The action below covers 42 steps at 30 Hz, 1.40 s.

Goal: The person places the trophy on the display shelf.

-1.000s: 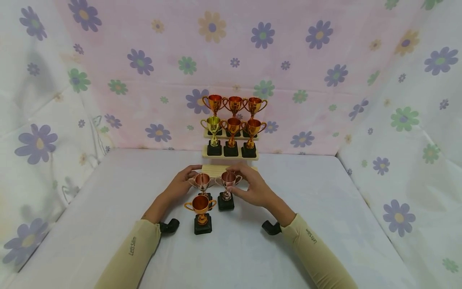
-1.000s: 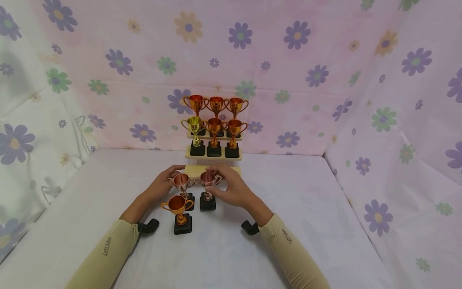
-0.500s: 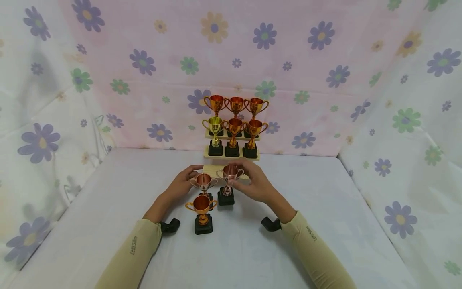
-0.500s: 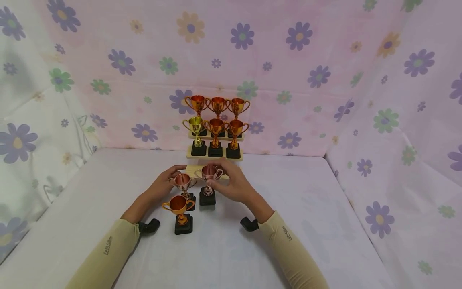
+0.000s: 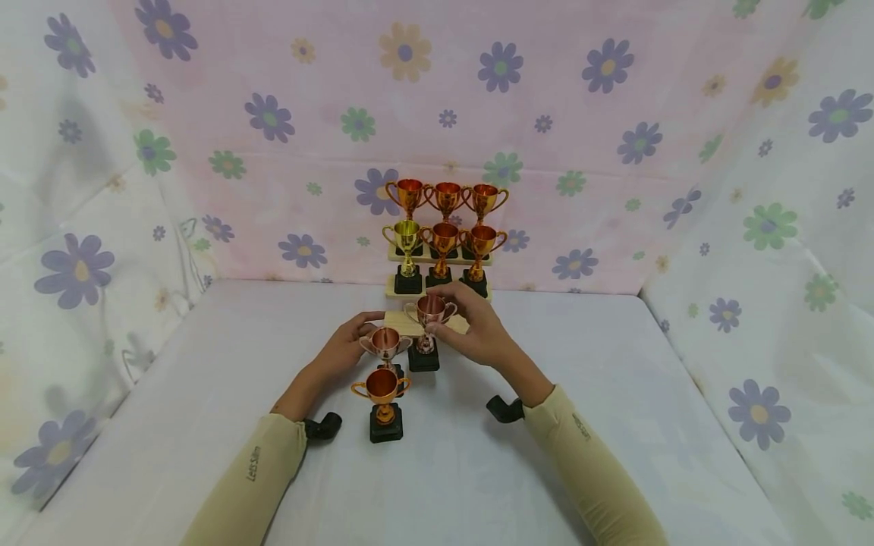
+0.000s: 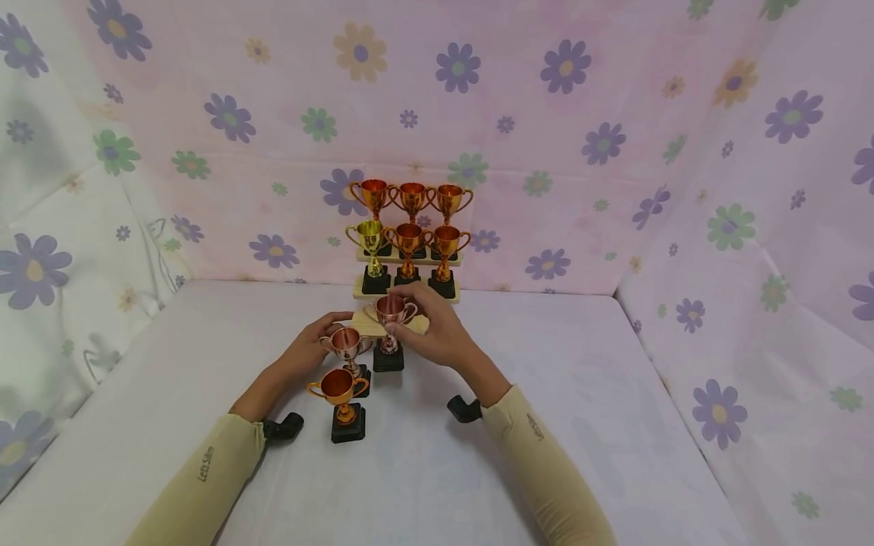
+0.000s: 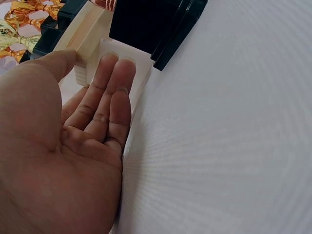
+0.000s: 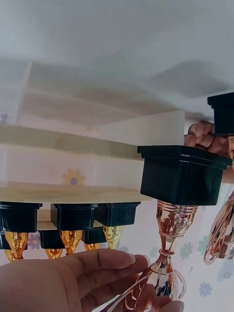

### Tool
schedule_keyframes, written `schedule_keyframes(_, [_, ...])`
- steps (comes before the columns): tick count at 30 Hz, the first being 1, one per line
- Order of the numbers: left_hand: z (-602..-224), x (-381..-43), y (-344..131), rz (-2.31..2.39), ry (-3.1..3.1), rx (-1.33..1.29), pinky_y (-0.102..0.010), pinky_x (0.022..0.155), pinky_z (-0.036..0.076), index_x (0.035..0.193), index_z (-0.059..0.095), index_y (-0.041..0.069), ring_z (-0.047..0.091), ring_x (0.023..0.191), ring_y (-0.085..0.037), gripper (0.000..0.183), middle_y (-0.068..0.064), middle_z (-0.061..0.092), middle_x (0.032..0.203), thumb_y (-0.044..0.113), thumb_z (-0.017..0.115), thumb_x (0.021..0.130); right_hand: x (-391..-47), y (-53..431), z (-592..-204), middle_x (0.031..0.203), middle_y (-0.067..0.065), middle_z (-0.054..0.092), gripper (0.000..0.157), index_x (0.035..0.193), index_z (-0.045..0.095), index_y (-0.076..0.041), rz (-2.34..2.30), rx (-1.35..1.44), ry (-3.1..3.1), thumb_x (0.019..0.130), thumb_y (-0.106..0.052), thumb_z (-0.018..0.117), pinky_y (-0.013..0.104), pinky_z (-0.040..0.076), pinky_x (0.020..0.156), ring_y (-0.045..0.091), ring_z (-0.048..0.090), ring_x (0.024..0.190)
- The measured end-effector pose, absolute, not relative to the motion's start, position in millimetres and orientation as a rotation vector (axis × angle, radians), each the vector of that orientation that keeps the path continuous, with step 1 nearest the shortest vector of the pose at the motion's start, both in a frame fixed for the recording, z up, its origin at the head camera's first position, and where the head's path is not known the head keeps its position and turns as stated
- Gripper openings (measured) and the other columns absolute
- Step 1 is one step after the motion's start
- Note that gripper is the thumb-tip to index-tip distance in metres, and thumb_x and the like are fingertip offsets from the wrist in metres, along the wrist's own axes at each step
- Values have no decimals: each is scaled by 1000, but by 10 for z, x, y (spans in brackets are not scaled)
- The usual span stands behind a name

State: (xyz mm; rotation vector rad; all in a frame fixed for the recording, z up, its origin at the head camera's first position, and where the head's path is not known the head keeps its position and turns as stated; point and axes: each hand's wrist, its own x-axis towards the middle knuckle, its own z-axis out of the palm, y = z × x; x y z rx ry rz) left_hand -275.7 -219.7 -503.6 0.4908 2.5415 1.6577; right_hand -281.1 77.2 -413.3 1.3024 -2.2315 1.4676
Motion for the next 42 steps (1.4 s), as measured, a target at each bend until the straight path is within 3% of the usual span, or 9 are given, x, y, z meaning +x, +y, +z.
schedule_keyframes(10, [-5015, -2748, -2214, 1664, 2538, 489, -46, 99, 35, 158, 45, 5, 62, 113, -27, 52, -19, 75, 123, 7, 56, 108, -2921, 681, -3996, 122, 16, 65, 53, 143, 57, 3, 1447, 1248, -2269, 94, 0, 77, 50, 58, 91, 27, 65, 101])
schedule_keyframes(14, [-5009, -2745, -2219, 1648, 2544, 483, -49, 105, 35, 158, 45, 6, 62, 118, -28, 53, -17, 75, 123, 5, 55, 106, -2981, 621, -3971, 124, 20, 64, 56, 145, 55, 8, 1464, 1215, -2281, 94, 2, 76, 53, 57, 92, 32, 64, 102])
schedule_keyframes(23, [-5025, -2757, -2218, 1634, 2557, 464, -54, 110, 35, 158, 45, 7, 62, 122, -32, 51, -17, 75, 124, 7, 53, 108, -3117, 535, -3964, 130, 8, 65, 54, 148, 58, -6, 1452, 1191, -2301, 98, -13, 77, 41, 59, 92, 21, 65, 107])
schedule_keyframes(31, [-5002, -2748, -2214, 1642, 2551, 456, -49, 106, 36, 157, 47, 7, 62, 116, -29, 50, -17, 75, 122, 10, 57, 108, -3181, 453, -4013, 130, 12, 64, 55, 147, 57, 1, 1349, 1234, -2256, 98, -12, 76, 37, 59, 89, 21, 64, 107])
schedule_keyframes(42, [-5026, -2767, -2219, 1656, 2540, 459, -49, 109, 38, 157, 47, 8, 64, 121, -29, 48, -17, 74, 126, 16, 56, 110, -3195, 361, -4006, 123, 10, 65, 55, 147, 57, -2, 1364, 1147, -2315, 97, -13, 78, 37, 59, 91, 19, 65, 103])
